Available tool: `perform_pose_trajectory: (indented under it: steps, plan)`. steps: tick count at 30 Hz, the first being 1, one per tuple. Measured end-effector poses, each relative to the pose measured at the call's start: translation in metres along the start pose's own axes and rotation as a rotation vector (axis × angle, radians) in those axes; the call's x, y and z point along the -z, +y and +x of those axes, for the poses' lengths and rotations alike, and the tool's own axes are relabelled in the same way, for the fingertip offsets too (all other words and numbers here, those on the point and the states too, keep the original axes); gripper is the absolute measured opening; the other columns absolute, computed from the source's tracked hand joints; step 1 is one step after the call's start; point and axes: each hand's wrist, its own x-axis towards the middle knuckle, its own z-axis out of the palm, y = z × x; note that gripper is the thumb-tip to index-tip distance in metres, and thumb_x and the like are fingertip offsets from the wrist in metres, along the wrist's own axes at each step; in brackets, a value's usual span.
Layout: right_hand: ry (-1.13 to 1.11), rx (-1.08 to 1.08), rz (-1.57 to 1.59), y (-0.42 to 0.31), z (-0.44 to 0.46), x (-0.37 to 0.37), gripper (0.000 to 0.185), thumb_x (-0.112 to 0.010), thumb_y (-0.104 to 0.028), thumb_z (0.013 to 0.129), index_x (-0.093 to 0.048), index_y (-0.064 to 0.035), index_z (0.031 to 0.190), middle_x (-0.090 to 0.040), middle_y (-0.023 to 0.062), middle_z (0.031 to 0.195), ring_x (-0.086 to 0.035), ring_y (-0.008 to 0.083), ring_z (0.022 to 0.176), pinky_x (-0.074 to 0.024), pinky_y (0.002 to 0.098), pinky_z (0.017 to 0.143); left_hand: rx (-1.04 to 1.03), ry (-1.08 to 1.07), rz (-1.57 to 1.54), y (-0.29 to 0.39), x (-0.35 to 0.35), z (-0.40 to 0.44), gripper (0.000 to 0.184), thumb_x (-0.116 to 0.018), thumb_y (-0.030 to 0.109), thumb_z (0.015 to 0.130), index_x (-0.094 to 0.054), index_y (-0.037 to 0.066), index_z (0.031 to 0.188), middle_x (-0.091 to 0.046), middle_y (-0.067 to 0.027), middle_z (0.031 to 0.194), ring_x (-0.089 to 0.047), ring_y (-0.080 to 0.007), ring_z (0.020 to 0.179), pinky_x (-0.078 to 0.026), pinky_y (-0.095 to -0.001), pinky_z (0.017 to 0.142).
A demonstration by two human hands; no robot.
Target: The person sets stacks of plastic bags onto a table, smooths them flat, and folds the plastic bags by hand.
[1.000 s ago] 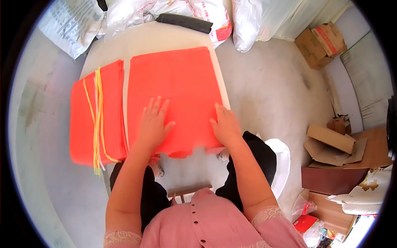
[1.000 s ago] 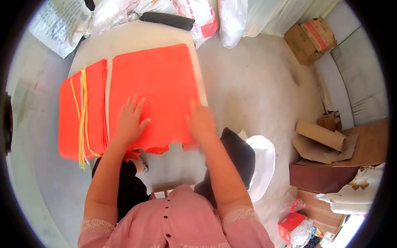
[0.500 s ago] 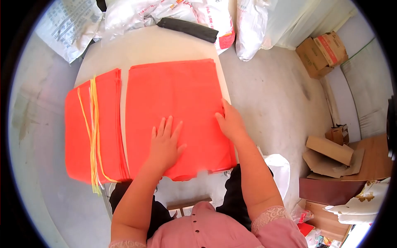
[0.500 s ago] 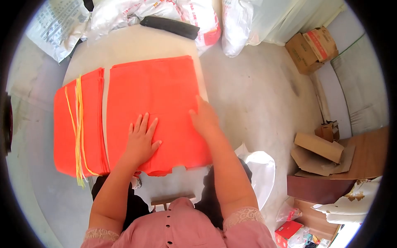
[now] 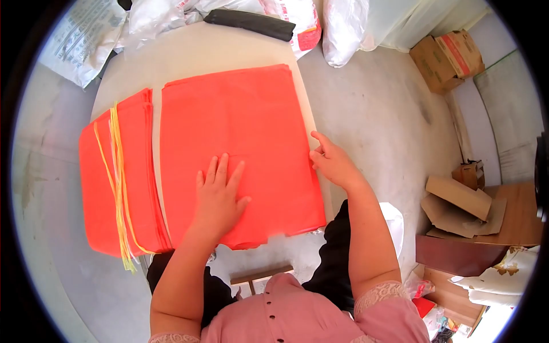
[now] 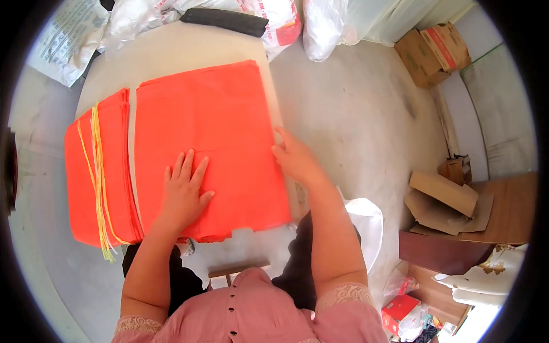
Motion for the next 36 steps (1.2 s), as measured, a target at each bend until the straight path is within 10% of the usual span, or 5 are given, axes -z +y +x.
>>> perform_pose_trajectory:
  steps: [13,21,27,32,36]
  plan:
    - [-0.089,-0.02,-0.021,-0.017,-0.035,-0.004,0.06,-0.052,-0.015,0.104,-0.036,-0.0115,0.161,-0.059,0.0061,0.117,-0.067,0.0156,0.083,-0.0534,0.0324,0.073,-0.063,-0.014,0.003,0.01,0.011,-0.009,0.089,-0.078,0.042,0.086,-0.039,0.014,0.161,-0.029,-0.0198,0.168,-0.027,-0.0381,0.156,-0.025,-0.0599,0.123]
    - [-0.02,0.142,-0.131,0.008,-0.057,-0.021,0.066,-0.058,-0.02,0.102,-0.031,-0.0072,0.162,-0.051,0.0228,0.152,-0.053,0.0374,0.138,-0.0427,0.046,0.115,-0.305,-0.176,-0.104,0.036,0.012,-0.037,0.099,-0.085,0.042,0.079,-0.037,0.018,0.162,-0.026,-0.0191,0.169,-0.023,-0.0376,0.158,-0.024,-0.0608,0.124]
    - [-0.008,0.183,-0.147,0.024,-0.076,-0.025,0.071,-0.061,-0.019,0.101,-0.028,-0.0067,0.163,-0.045,0.0259,0.156,-0.047,0.0404,0.143,-0.0388,0.0471,0.118,-0.39,-0.168,-0.099,0.053,0.003,-0.042,0.095,-0.085,0.029,0.081,-0.036,0.017,0.162,-0.027,-0.0176,0.169,-0.024,-0.0361,0.158,-0.025,-0.0612,0.124]
    - [-0.031,0.183,-0.042,0.033,-0.091,-0.029,0.073,-0.061,-0.012,0.101,-0.025,-0.0131,0.165,-0.046,0.0183,0.144,-0.06,0.0271,0.108,-0.0526,0.0396,0.093,-0.431,-0.085,-0.076,0.066,-0.013,-0.042,0.085,-0.08,0.018,0.086,-0.038,0.013,0.159,-0.028,-0.0169,0.168,-0.026,-0.0357,0.157,-0.025,-0.0626,0.123]
    - [-0.096,0.117,0.024,0.026,-0.104,-0.022,0.077,-0.063,-0.019,0.1,-0.022,-0.0058,0.164,-0.047,0.0245,0.152,-0.049,0.0377,0.14,-0.0404,0.0458,0.116,-0.431,-0.048,-0.055,0.072,-0.024,-0.039,0.083,-0.079,0.016,0.086,-0.039,0.012,0.159,-0.03,-0.0167,0.168,-0.029,-0.036,0.155,-0.026,-0.0636,0.122]
